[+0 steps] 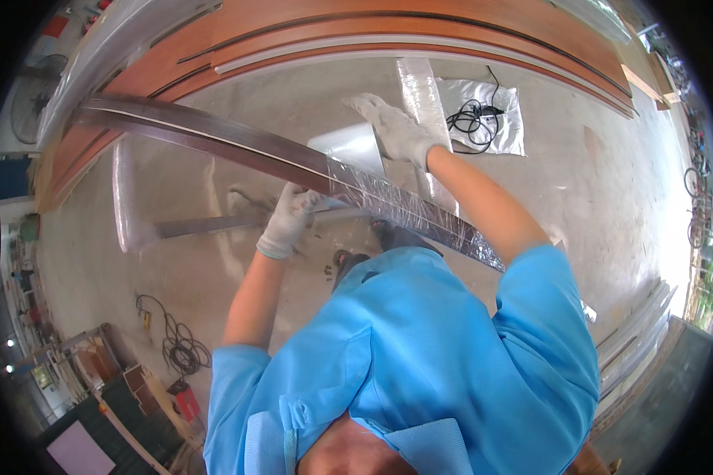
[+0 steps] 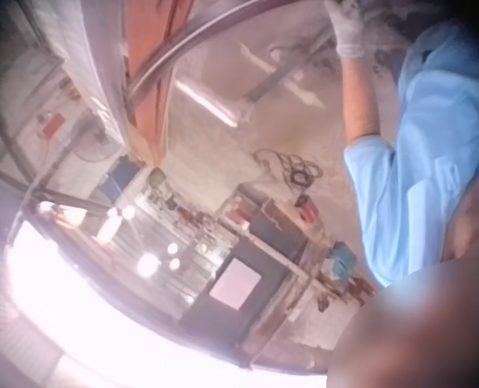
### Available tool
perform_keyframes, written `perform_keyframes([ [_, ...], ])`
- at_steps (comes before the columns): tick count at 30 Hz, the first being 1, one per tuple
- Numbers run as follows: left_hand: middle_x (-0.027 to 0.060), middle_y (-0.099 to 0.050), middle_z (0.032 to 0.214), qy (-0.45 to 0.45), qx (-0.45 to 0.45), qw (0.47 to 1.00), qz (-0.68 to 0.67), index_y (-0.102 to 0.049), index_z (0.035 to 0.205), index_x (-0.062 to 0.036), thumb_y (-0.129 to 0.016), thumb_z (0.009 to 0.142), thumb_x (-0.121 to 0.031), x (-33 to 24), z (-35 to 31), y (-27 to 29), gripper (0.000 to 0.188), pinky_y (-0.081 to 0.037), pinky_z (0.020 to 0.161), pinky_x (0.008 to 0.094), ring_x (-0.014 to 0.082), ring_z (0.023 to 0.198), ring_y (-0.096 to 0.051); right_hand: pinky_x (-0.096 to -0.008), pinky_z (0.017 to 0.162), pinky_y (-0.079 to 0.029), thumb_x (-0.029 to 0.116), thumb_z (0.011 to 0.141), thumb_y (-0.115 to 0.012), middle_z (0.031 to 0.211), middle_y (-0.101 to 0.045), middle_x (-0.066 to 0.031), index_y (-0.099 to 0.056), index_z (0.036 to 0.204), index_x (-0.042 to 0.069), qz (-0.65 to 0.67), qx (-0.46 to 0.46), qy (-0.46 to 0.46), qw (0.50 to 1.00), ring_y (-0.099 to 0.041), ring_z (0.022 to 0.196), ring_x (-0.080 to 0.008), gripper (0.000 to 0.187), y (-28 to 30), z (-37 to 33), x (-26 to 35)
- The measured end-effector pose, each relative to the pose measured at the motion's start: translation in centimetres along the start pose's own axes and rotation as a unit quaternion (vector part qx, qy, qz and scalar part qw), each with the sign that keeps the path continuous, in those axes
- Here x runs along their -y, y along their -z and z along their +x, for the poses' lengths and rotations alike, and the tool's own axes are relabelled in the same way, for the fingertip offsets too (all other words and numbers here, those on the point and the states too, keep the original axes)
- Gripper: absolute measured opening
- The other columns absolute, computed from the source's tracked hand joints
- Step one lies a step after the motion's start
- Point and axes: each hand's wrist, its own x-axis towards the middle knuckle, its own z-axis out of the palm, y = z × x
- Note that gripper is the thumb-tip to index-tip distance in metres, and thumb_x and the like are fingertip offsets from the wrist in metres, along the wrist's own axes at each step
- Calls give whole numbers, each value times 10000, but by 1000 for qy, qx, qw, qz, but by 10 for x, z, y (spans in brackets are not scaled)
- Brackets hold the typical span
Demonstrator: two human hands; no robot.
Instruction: The person wraps a long, curved wooden trim piece with clear plastic stretch film. They hold the wood with one hand and rotate a roll of film with the other, applying multiple overlapping layers along the length of the piece.
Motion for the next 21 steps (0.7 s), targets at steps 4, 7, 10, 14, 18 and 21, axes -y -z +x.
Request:
perform_keyframes([
  [4, 59, -627, 1263, 107, 12, 994, 20, -531, 1373, 43, -686, 1036, -258, -45, -2, -13, 477, -477, 1042, 320, 148, 1155, -607, -465, 1131, -447, 62, 884, -633, 1523, -472, -217, -426, 1557, 135, -21, 10, 41, 999, -508, 1358, -411, 708, 36, -28, 41],
  [7, 79, -652, 1237, 118, 14, 992, 31, -540, 1363, 67, -678, 1030, -246, -76, -14, -15, 478, -485, 1012, 295, 143, 1132, -618, -470, 1129, -458, 85, 871, -655, 1514, -494, -189, -491, 1512, 138, 18, -31, 117, 993, -518, 1355, -399, 665, 66, -60, 79],
  [10, 80, -671, 1226, 226, -19, 972, -60, -565, 1342, 59, -675, 1024, -225, -94, -30, -13, 440, -513, 987, 307, 152, 1110, -641, -482, 1117, -509, 104, 785, -708, 1492, -536, -78, -578, 1427, 184, -96, 15, 238, 966, -492, 1404, -367, 660, 52, -94, 123],
  [14, 99, -697, 1221, 254, -3, 920, -300, -624, 1301, 17, -602, 1058, -303, -107, -39, -24, 403, -562, 925, 355, 191, 1092, -671, -473, 1030, -566, 166, 742, -766, 1423, -589, -68, -655, 1315, 190, -107, -139, 410, 895, -504, 1390, -329, 584, 8, -92, 144],
  [18, 89, -709, 1195, 187, -97, 970, -122, -646, 1264, 22, -584, 1063, -349, -134, -51, -26, 427, -561, 914, 354, 186, 1045, -685, -402, 936, -597, 181, 748, -799, 1237, -675, -74, -685, 1227, 143, -19, -230, 357, 905, -653, 1184, -277, 494, 3, -73, 124],
  [21, 107, -723, 1098, 81, -79, 992, -46, -645, 1252, 41, -569, 1072, -332, -136, -48, -14, 421, -552, 907, 345, 191, 1005, -688, -351, 877, -599, 157, 832, -799, 1058, -701, -88, -683, 1194, 73, 103, -260, 192, 941, -723, 960, -257, 390, 20, -54, 104],
])
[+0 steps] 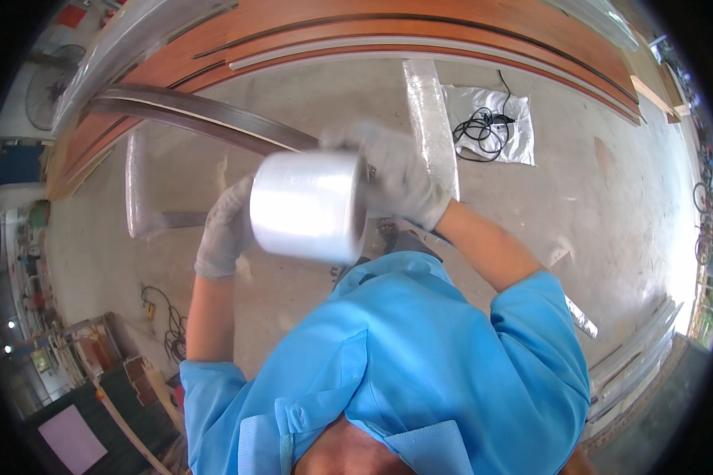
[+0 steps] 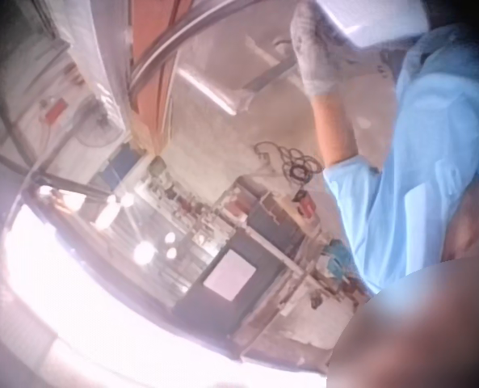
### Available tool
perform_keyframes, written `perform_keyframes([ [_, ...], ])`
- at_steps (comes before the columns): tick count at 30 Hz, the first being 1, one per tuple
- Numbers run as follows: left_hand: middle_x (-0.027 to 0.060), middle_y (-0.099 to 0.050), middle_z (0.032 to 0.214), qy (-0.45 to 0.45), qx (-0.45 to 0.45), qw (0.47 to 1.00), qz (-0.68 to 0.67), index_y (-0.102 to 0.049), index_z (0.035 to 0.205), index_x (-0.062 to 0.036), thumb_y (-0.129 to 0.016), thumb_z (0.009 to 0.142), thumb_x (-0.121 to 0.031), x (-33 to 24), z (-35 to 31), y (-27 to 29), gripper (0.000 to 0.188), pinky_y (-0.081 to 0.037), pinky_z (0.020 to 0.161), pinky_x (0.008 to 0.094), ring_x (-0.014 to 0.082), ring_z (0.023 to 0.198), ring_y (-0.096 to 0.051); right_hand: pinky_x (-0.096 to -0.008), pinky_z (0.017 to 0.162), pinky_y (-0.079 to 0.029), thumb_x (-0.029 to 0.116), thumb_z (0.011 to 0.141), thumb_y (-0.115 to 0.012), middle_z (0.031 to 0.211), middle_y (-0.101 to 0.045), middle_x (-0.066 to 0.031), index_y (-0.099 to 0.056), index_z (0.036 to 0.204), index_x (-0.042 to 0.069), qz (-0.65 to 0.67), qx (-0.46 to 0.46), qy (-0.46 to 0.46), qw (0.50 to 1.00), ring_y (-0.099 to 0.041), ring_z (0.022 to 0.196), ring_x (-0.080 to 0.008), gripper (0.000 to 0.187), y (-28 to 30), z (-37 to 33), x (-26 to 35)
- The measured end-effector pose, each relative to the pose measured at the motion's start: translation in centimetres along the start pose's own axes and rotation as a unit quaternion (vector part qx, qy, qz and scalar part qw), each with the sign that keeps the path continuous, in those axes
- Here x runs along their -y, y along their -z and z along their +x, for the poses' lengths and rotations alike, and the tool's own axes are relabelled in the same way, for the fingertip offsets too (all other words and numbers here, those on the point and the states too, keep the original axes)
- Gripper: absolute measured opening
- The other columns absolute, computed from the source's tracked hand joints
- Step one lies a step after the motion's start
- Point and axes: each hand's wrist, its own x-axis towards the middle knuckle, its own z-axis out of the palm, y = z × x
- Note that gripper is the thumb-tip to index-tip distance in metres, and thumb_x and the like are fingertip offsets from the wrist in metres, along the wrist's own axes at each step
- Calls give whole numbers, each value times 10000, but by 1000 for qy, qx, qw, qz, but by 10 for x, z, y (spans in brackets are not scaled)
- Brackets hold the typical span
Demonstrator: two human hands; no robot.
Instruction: The person wraps a long, curved wooden trim piece with clear plastic stretch film. They hold the wood with one hand and rotate a roll of film with the other, applying multiple overlapping layers along the length of the piece.
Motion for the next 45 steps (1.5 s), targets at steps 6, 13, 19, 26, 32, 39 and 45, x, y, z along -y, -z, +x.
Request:
perform_keyframes([
  [6, 84, -690, 1012, -65, -140, 986, 58, -649, 1192, -10, -668, 986, -114, 75, 59, 31, 232, -558, 865, 352, 204, 934, -675, -315, 869, -560, 164, 1048, -589, 1083, -670, -51, -621, 1273, 63, 106, -136, -71, 982, -671, 1017, -179, 249, 1, 41, -79],
  [13, 104, -675, 1194, -235, -31, 873, 426, -609, 1307, -29, -750, 933, -207, 150, 141, 72, 438, -549, 951, 396, 267, 1121, -660, -315, 851, -545, 189, 1060, -570, 1135, -685, -54, -602, 1347, 83, 426, -18, -465, 776, -668, 1025, -160, 308, -44, 33, -165],
  [19, 128, -692, 1186, -213, 14, 898, 385, -625, 1270, -3, -786, 907, -191, 126, 126, 64, 439, -542, 938, 396, 280, 1107, -676, -375, 1091, -473, 157, 985, -602, 1434, -603, -140, -496, 1499, 81, 175, 208, -523, 808, -610, 1263, -264, 530, -59, 28, -184],
  [26, 79, -686, 1142, 46, -9, 987, 150, -629, 1255, 43, -756, 962, -227, 47, 37, 23, 418, -532, 904, 318, 163, 1055, -654, -466, 1236, -354, 164, 854, -632, 1592, -440, -209, -409, 1577, 96, -87, 271, -139, 949, -402, 1479, -394, 760, 14, 44, -67],
  [32, 119, -718, 1135, 114, -88, 986, -89, -657, 1235, 0, -590, 1050, -367, -2, -7, -13, 416, -552, 918, 339, 218, 1033, -697, -495, 1029, -551, 250, 751, -768, 1443, -596, -107, -675, 1293, 179, -83, 203, 323, 921, -584, 1309, -355, 555, -8, 22, 44],
  [39, 128, -726, 1097, -23, -47, 996, 74, -630, 1262, 36, -614, 1051, -339, -39, -23, -6, 431, -565, 918, 340, 197, 1046, -700, -342, 912, -590, 144, 869, -772, 1103, -725, -76, -678, 1233, 91, 49, 19, 23, 998, -720, 1069, -240, 380, -6, 33, -18],
  [45, 148, -654, 1290, -44, -117, 980, 154, -536, 1429, 48, -714, 975, -118, 63, 47, 40, 515, -546, 972, 327, 223, 1204, -630, -321, 960, -565, 312, 1045, -594, 1274, -660, -71, -605, 1362, 108, 354, -75, -226, 905, -664, 1174, -185, 377, -34, 52, -124],
])
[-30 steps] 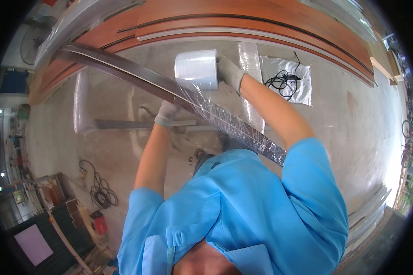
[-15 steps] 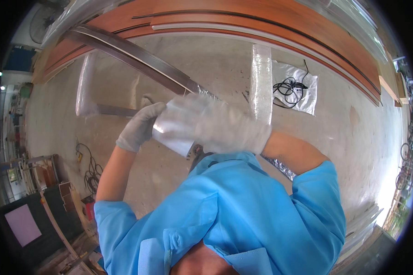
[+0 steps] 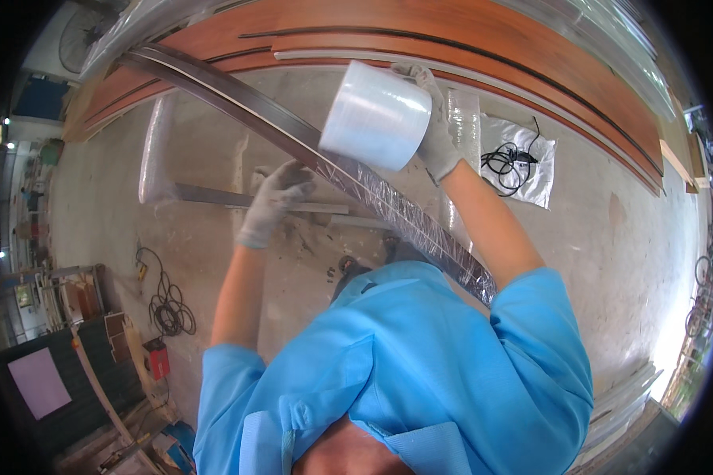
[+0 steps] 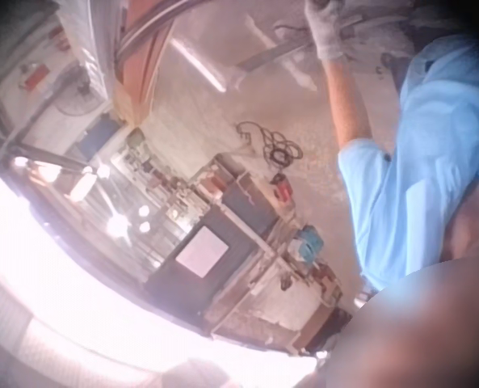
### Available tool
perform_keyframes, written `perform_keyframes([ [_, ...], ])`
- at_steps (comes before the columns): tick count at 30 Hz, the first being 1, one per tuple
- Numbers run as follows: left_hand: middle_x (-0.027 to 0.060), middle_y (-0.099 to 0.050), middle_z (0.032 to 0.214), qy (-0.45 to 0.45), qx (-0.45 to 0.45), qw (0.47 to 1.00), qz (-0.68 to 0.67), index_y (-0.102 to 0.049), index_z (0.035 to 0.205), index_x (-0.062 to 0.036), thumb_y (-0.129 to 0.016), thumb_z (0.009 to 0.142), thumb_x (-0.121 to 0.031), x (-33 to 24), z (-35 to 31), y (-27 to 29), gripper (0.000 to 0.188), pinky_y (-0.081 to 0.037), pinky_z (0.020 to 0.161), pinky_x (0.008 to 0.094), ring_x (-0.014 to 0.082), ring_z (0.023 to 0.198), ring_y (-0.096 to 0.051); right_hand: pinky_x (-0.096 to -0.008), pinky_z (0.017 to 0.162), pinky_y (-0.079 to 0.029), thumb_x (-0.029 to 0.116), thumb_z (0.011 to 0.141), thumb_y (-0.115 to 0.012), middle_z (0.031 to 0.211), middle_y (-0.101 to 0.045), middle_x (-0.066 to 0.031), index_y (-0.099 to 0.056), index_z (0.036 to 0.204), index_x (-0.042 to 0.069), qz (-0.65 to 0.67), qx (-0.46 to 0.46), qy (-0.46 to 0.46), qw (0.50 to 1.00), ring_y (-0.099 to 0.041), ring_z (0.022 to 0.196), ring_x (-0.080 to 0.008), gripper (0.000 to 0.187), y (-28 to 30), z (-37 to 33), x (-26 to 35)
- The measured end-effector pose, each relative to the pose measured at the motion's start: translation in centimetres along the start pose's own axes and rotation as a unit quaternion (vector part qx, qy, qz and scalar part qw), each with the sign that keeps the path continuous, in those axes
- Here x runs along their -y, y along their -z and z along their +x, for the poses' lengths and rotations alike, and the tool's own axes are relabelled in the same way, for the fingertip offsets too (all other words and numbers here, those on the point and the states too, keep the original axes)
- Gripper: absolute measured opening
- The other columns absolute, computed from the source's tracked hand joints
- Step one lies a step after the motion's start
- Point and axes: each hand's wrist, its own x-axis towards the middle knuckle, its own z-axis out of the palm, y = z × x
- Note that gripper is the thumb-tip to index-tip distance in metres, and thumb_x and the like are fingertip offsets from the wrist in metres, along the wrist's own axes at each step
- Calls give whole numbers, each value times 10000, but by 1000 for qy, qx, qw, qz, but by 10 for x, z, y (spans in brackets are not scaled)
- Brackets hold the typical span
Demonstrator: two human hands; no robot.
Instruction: The person wraps a long, curved wooden trim piece with clear plastic stretch film. They hold the wood with one hand and rotate a roll of film with the other, applying multiple overlapping layers along the length of the piece.
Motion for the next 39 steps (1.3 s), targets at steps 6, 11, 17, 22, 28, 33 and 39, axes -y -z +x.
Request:
perform_keyframes([
  [6, 93, -581, 1399, -142, 14, 968, 206, -516, 1462, -45, -768, 914, -115, 83, 63, -7, 606, -500, 1065, 385, 241, 1255, -595, -404, 1039, -520, 390, 1072, -512, 1422, -596, -32, -551, 1461, 188, 387, -64, -442, 806, -611, 1224, -205, 439, 6, -17, -78],
  [11, 84, -615, 1325, -147, 52, 974, 167, -564, 1365, -1, -780, 934, -200, 63, 59, -5, 521, -490, 1023, 370, 212, 1179, -606, -452, 1179, -407, 341, 966, -649, 1541, -529, -115, -490, 1538, 145, 18, 58, -513, 856, -503, 1417, -301, 625, -1, -15, -78],
  [17, 57, -644, 1089, 61, 66, 995, -33, -592, 1238, 17, -794, 942, -277, -28, -12, -1, 464, -526, 879, 293, 136, 1019, -615, -413, 1182, -414, 169, 797, -754, 1497, -540, -162, -480, 1522, 71, -263, 219, -44, 939, -504, 1396, -353, 782, -7, -16, 56],
  [22, 10, -659, 993, 142, -10, 971, -190, -622, 1151, -43, -691, 1016, -217, -80, -38, -6, 231, -522, 773, 251, 87, 883, -636, -431, 1102, -501, 206, 767, -752, 1413, -593, -123, -573, 1438, 129, -396, 409, 359, 740, -562, 1325, -330, 698, -83, -71, 110],
  [28, 57, -692, 1016, 36, 51, 979, -195, -559, 1131, -68, -576, 1075, -413, -92, -25, 41, 350, -549, 794, 271, 85, 917, -664, -395, 952, -593, 142, 851, -734, 1280, -688, -124, -707, 1259, 114, -307, 248, 297, 870, -675, 1184, -333, 410, -75, -69, 83],
  [33, 275, -622, 1285, -40, -180, 928, -323, -462, 1432, 39, -431, 948, -820, -30, 59, 47, 987, -502, 1062, 478, 345, 1183, -630, -353, 956, -590, 143, 1008, -653, 1189, -734, -99, -671, 1248, 46, 131, 119, -42, 983, -711, 1108, -207, 259, -50, -37, 57],
  [39, 171, -657, 1042, -181, -61, 839, -509, -577, 1172, -23, -355, 870, -926, -42, 121, 27, 977, -560, 884, 472, 310, 951, -661, -399, 964, -601, 373, 1098, -482, 1253, -699, -106, -632, 1320, 82, 418, -26, -353, 837, -695, 1155, -241, 395, -32, -45, 19],
])
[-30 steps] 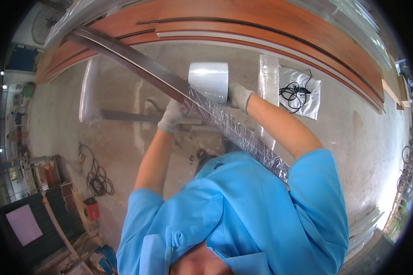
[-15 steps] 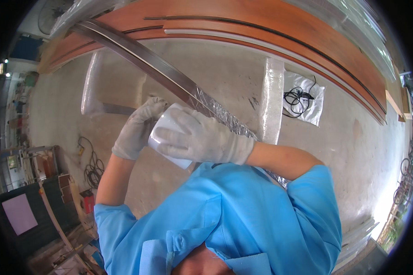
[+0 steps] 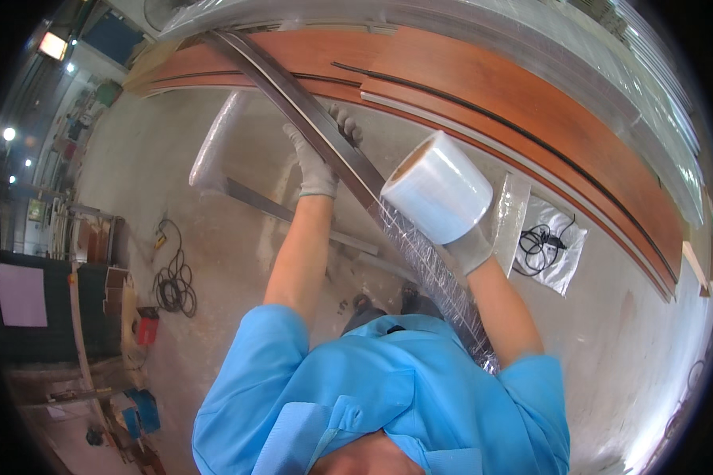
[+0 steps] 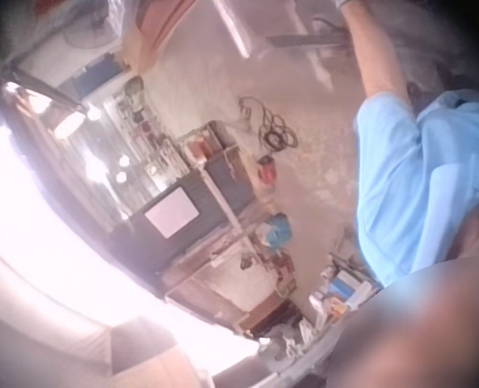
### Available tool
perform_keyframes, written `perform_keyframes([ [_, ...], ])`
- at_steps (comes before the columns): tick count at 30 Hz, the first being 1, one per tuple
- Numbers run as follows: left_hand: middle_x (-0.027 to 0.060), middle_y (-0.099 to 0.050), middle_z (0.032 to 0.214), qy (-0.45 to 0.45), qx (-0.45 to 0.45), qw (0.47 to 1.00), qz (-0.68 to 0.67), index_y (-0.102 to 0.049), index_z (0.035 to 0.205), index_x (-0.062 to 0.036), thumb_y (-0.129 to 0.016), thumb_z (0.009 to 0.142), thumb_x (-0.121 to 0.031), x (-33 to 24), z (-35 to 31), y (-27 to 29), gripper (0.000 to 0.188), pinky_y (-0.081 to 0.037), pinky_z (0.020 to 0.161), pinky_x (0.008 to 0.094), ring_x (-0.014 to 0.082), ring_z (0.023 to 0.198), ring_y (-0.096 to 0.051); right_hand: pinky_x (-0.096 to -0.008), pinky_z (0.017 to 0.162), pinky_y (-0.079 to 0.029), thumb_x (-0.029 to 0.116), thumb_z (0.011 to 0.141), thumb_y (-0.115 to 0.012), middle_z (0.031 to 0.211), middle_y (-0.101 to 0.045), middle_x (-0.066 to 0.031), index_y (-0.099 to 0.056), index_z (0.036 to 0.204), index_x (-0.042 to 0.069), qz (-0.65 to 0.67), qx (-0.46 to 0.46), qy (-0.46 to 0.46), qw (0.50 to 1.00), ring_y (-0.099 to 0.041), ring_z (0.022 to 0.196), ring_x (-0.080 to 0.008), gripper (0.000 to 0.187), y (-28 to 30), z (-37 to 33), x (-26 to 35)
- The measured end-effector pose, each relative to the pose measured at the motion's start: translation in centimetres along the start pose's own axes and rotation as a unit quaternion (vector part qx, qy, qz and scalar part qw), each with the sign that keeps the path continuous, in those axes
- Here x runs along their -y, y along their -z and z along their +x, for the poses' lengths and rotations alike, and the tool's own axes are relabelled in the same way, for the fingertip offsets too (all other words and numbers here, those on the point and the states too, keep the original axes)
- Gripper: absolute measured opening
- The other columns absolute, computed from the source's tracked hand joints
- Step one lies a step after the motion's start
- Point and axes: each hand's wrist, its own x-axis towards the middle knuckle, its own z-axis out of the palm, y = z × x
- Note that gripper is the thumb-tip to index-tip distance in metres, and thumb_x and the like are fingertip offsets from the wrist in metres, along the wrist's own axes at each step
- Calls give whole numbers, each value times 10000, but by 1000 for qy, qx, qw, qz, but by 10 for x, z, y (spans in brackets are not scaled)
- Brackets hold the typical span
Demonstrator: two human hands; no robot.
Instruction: The person wraps a long, curved wooden trim piece with clear plastic stretch film. They hold the wood with one hand and rotate a roll of film with the other, applying multiple overlapping layers along the length of the piece.
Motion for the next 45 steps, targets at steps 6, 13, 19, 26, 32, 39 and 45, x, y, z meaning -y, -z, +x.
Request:
perform_keyframes([
  [6, 93, -590, 784, -57, -171, 977, 112, -560, 1026, -68, -379, 915, -879, 4, -11, -39, 839, -561, 674, 400, 256, 693, -607, -405, 973, -599, 376, 1101, -474, 1281, -688, -109, -619, 1342, 79, 10, 19, -16, 1000, -688, 1171, -245, 409, 40, 15, 11],
  [13, 91, -581, 772, -24, -125, 991, 50, -560, 1007, -66, -396, 972, -812, 3, -31, -42, 764, -549, 684, 404, 275, 711, -607, -411, 983, -596, 379, 1104, -464, 1314, -675, -113, -604, 1368, 77, 27, 114, 89, 989, -680, 1189, -251, 426, 72, 15, 31],
  [19, 123, -642, 951, 23, -74, 997, 5, -579, 1177, -66, -430, 992, -768, 10, -35, 4, 741, -553, 844, 412, 290, 912, -646, -417, 992, -594, 382, 1106, -456, 1343, -664, -116, -591, 1391, 74, -4, 45, 79, 996, -673, 1205, -256, 441, 94, 51, 16],
  [26, 152, -590, 1362, 106, 126, 853, 495, -520, 1427, -49, -737, 944, -247, 45, -88, 88, 565, -483, 1059, 458, 307, 1256, -574, -372, 962, -606, 309, 1110, -476, 1353, -676, -125, -567, 1441, 36, -206, -12, -144, 968, -707, 1139, -227, 439, 84, 67, -13],
  [32, 216, -540, 1410, 38, 226, 655, 720, -588, 1389, -72, -796, 761, -81, 24, -107, 70, 661, -356, 1165, 514, 416, 1377, -436, -357, 971, -594, 273, 1076, -538, 1338, -682, -149, -554, 1449, 21, -272, -4, -237, 933, -715, 1118, -220, 451, 63, 60, -34],
  [39, 213, -596, 1348, 1, 251, 580, 775, -683, 1236, -47, -804, 768, -308, 6, -140, 27, 550, -287, 1195, 478, 433, 1360, -436, -367, 999, -578, 263, 1034, -593, 1346, -671, -179, -543, 1451, 2, -421, 44, -274, 863, -709, 1133, -240, 494, 57, 58, -57],
  [45, 125, -717, 1121, 303, 123, 716, 617, -679, 1156, 22, -778, 894, -354, -66, -153, -23, 469, -489, 981, 390, 250, 1057, -648, -375, 1022, -565, 254, 999, -640, 1352, -662, -204, -533, 1452, -14, -793, 76, -144, 588, -703, 1146, -257, 537, -14, 39, 13],
])
